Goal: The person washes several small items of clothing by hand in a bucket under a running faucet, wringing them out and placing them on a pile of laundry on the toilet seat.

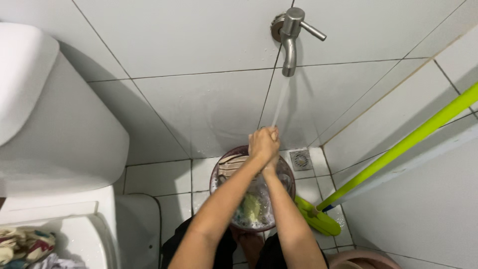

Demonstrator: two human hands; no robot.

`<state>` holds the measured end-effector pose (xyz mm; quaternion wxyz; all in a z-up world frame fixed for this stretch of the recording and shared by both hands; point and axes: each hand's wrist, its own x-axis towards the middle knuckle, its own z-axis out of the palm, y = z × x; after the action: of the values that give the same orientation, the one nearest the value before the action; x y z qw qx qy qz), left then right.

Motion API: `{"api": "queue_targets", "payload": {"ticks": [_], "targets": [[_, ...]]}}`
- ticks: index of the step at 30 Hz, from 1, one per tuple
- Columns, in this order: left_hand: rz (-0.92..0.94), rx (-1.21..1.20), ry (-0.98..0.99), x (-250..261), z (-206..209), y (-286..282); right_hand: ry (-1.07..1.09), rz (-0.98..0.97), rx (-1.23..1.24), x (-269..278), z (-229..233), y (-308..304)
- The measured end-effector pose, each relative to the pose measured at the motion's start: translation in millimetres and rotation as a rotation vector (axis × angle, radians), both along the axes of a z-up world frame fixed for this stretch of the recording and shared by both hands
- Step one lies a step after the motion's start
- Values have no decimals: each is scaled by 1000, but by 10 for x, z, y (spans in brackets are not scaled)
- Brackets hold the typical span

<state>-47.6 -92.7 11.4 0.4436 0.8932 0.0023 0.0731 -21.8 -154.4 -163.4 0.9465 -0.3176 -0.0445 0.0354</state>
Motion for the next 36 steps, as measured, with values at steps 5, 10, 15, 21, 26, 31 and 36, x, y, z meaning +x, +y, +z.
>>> {"api": "queue_targets", "payload": {"ticks": [5, 10, 15, 21, 26, 31, 36], "targets": [[32, -75, 124, 18, 13, 39, 213, -311, -573, -216, 609, 139], [-121, -469, -84, 318, -477, 373, 99, -321, -746, -123, 926, -175], [237, -866, 643, -14, -1294, 537, 426, -307, -223, 15, 766, -375], [-121, -1649, 674, 300, -1644, 281, 320, -65, 125, -125, 968, -306], [131, -1454, 183, 407, -1311, 149, 315, -68, -175, -278, 1179, -209], [-1, -1094, 30, 117, -794, 95, 295, 18, -234, -431, 1311, -71], [-455, -917, 350, 192, -586, 517, 276, 207, -314, -506, 1179, -111]]}}
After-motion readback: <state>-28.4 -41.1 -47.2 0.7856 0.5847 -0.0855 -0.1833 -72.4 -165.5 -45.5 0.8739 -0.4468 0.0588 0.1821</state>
